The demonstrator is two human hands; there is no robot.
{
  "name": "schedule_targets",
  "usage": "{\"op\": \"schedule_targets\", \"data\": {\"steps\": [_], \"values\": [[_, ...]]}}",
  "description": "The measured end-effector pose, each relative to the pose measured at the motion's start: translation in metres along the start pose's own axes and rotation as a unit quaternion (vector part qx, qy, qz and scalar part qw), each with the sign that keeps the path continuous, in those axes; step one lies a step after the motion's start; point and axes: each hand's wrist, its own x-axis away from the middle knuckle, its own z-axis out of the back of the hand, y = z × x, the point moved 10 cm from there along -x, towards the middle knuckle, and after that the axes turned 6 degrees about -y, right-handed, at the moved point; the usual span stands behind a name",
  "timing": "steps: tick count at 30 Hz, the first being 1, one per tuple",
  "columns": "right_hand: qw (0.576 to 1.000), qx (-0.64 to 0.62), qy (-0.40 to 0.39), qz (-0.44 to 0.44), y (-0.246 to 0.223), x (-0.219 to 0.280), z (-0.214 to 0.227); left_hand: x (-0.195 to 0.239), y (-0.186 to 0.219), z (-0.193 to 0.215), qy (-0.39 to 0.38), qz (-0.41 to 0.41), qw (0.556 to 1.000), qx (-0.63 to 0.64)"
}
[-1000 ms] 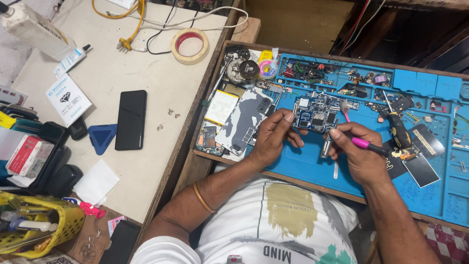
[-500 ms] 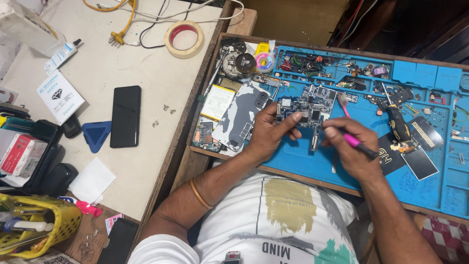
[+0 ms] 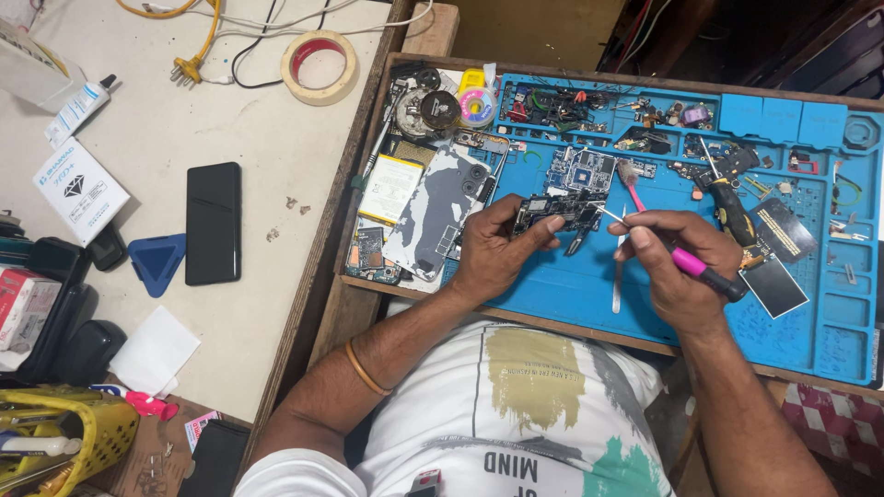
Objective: The person holds a disassembled smartphone motherboard and uses a small brush to clean its surface. The person repeatedly brushes different areas of the board, occasionally flipping it over to access the other side.
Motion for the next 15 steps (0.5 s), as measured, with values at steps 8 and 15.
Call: {"op": "schedule_targets", "data": {"steps": [8,15], "values": [[1.000,-0.007,0.008,-0.021,0.004,-0.003,0.006,0.001,0.012,-0.003,-0.009,-0.042,0.998,-0.046],[0.982,0.188,0.032,-0.019,-0.020,-0.005,0.017,0.002,0.026,-0.011,-0.021,-0.072,0.991,-0.115]]}}
